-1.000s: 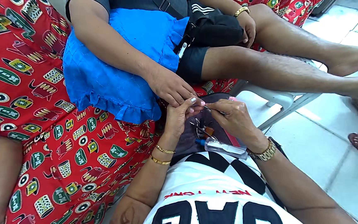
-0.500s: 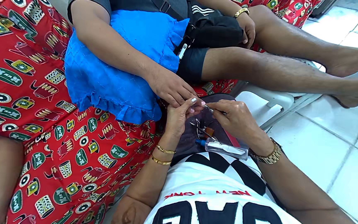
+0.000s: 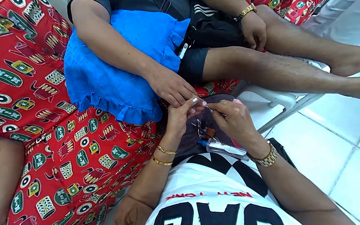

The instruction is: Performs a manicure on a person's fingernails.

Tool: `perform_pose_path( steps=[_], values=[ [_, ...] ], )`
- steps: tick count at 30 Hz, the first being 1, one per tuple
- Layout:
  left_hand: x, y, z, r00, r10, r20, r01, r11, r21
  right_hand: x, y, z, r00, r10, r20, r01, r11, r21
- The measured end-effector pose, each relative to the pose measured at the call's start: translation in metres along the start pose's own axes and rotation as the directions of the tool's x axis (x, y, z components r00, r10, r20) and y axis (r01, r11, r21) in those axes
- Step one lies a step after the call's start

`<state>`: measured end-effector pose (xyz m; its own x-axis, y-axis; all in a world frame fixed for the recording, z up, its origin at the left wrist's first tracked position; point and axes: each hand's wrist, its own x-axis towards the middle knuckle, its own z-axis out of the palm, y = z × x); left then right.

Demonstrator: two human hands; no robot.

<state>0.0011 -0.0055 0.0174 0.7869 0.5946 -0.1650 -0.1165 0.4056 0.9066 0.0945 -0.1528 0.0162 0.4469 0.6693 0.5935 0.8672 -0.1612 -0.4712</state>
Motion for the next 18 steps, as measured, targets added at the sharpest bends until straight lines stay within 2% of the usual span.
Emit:
perform_pose_path(
  steps=[7,10,18],
  values=[
    [0.0055,0.0021,0.0027,1.000,0.018,-0.023,-0.019,0.998,-0.064,0.0007,-0.0032,0.0057,0.999,-0.015,-0.052,0.012,0.999,-0.049],
    [0.0015,0.0038,-0.0005,1.000,0.026,0.006,-0.025,1.000,-0.007,0.0013,-0.0044,0.0067,0.998,-0.026,-0.060,0.023,0.998,-0.057],
    [0.0018,0.0046,0.0007,1.000,0.008,-0.006,-0.008,1.000,-0.002,0.0017,-0.0023,0.0076,0.997,-0.044,-0.070,0.039,0.997,-0.069]
  ],
)
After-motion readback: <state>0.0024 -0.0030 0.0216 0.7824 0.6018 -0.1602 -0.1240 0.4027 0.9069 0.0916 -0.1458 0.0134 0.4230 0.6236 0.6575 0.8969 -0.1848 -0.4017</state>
